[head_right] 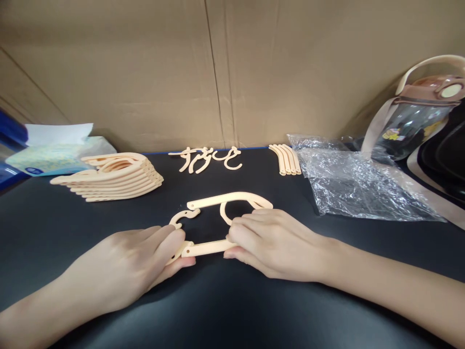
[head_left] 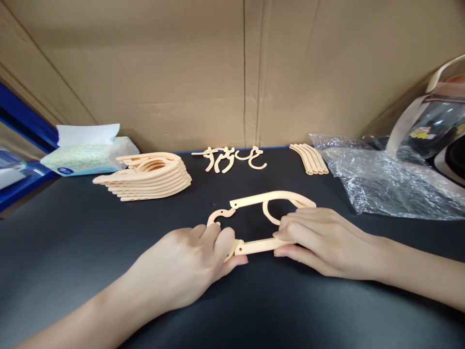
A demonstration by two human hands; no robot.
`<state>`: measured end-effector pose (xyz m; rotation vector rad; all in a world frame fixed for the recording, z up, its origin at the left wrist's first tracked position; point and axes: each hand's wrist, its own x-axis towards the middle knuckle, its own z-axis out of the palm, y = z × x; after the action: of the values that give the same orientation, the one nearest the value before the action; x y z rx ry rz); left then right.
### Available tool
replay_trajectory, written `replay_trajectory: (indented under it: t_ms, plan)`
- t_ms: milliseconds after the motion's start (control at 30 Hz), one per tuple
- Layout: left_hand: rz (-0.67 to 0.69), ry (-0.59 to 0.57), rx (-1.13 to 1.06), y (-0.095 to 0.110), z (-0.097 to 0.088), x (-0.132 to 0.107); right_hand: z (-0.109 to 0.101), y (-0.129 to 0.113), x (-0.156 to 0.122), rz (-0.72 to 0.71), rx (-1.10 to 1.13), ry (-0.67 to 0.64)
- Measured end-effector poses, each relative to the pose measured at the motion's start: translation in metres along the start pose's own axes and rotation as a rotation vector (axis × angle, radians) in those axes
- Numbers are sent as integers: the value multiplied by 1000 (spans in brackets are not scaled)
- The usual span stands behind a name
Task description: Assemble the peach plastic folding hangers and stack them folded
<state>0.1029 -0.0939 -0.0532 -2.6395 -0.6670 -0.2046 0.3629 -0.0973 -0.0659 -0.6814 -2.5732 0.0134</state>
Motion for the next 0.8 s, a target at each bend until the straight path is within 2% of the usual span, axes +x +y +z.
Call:
replay_trajectory:
  t_ms: [233,800]
  plan:
    - [12,71,174,1,-2,-2,-1,-2,1,63,61,-37]
    - [11,89,183,2,0,-4,3,-2,-1,65,35,-43]
